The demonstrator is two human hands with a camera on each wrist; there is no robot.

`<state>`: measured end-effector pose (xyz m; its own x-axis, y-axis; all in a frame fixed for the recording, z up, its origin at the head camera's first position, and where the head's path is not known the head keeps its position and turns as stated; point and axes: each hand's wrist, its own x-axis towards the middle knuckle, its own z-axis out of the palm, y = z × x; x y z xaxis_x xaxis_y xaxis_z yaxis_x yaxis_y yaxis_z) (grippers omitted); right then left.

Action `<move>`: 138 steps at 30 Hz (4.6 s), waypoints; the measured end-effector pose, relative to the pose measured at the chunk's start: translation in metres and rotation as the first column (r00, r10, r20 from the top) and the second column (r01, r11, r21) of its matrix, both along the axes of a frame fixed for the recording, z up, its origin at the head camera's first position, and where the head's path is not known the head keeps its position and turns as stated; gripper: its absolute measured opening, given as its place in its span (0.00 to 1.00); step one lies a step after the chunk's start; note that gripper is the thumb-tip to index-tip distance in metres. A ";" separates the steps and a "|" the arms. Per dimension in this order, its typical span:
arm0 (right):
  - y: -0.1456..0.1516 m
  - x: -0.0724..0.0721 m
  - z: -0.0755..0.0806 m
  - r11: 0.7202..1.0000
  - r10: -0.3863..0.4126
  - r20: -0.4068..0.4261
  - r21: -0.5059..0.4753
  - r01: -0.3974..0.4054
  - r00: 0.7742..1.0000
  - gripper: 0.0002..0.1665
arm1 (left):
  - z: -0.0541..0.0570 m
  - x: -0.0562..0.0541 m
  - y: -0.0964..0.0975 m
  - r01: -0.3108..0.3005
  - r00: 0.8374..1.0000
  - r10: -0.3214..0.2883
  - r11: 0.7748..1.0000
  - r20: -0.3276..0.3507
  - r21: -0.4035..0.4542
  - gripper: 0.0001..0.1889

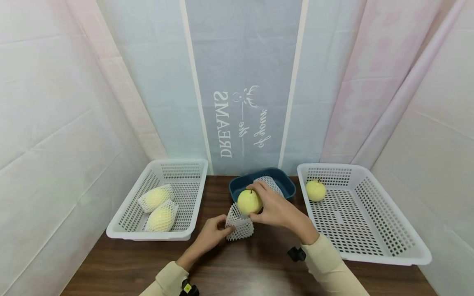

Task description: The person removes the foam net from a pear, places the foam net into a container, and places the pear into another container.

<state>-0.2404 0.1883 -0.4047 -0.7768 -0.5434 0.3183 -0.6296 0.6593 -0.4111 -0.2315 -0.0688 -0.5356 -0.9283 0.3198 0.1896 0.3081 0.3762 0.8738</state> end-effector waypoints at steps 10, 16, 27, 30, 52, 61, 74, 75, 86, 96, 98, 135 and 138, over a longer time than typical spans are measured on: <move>0.013 -0.005 0.008 1.000 -0.002 -0.072 -0.021 0.000 0.997 0.45 | 0.003 0.001 0.004 -0.027 1.000 0.027 0.999 0.010 0.036 0.04; 0.019 -0.008 0.010 0.999 -0.021 -0.064 -0.030 0.019 0.998 0.45 | 0.005 0.002 0.007 -0.032 0.999 0.032 0.997 0.001 0.072 0.05; 0.033 -0.015 0.017 0.995 -0.074 -0.032 -0.063 0.072 0.997 0.43 | 0.008 -0.003 0.013 -0.036 0.999 0.039 0.990 -0.019 0.139 0.05; 0.038 -0.017 0.019 0.994 -0.089 -0.028 -0.063 0.087 0.996 0.43 | 0.009 -0.004 0.016 -0.048 0.999 0.051 0.988 -0.016 0.144 0.05; 0.067 -0.032 0.025 0.982 -0.173 0.022 -0.068 0.175 0.985 0.42 | 0.033 -0.015 0.043 -0.062 0.998 0.063 0.977 0.000 0.204 0.08; 0.080 -0.039 0.025 0.980 -0.167 0.076 -0.100 0.174 0.983 0.43 | 0.037 -0.023 0.049 -0.052 0.999 0.053 0.980 0.004 0.191 0.07; 0.098 -0.043 0.029 0.967 -0.226 0.102 -0.096 0.236 0.969 0.44 | 0.043 -0.036 0.059 -0.046 0.999 0.043 0.980 0.020 0.196 0.09; 0.099 -0.043 0.029 0.966 -0.232 0.100 -0.090 0.241 0.968 0.44 | 0.043 -0.037 0.059 -0.047 0.999 0.044 0.980 0.019 0.195 0.09; 0.119 -0.049 0.026 0.956 -0.275 0.109 -0.074 0.284 0.955 0.45 | 0.048 -0.046 0.067 -0.038 0.999 0.033 0.978 0.027 0.203 0.10; 0.136 -0.053 0.025 0.946 -0.306 0.120 -0.074 0.316 0.944 0.46 | 0.055 -0.055 0.077 -0.053 0.998 0.044 0.978 0.049 0.204 0.11; 0.139 -0.054 0.024 0.945 -0.307 0.128 -0.077 0.318 0.943 0.46 | 0.056 -0.057 0.079 -0.057 0.997 0.046 0.977 0.056 0.206 0.11; 0.200 -0.068 0.016 0.905 -0.397 0.120 -0.113 0.410 0.910 0.45 | 0.059 -0.093 0.098 -0.093 0.967 0.008 0.942 0.256 0.323 0.15; 0.206 -0.069 0.015 0.898 -0.414 0.122 -0.106 0.427 0.902 0.45 | 0.059 -0.096 0.098 -0.095 0.960 0.002 0.943 0.280 0.319 0.16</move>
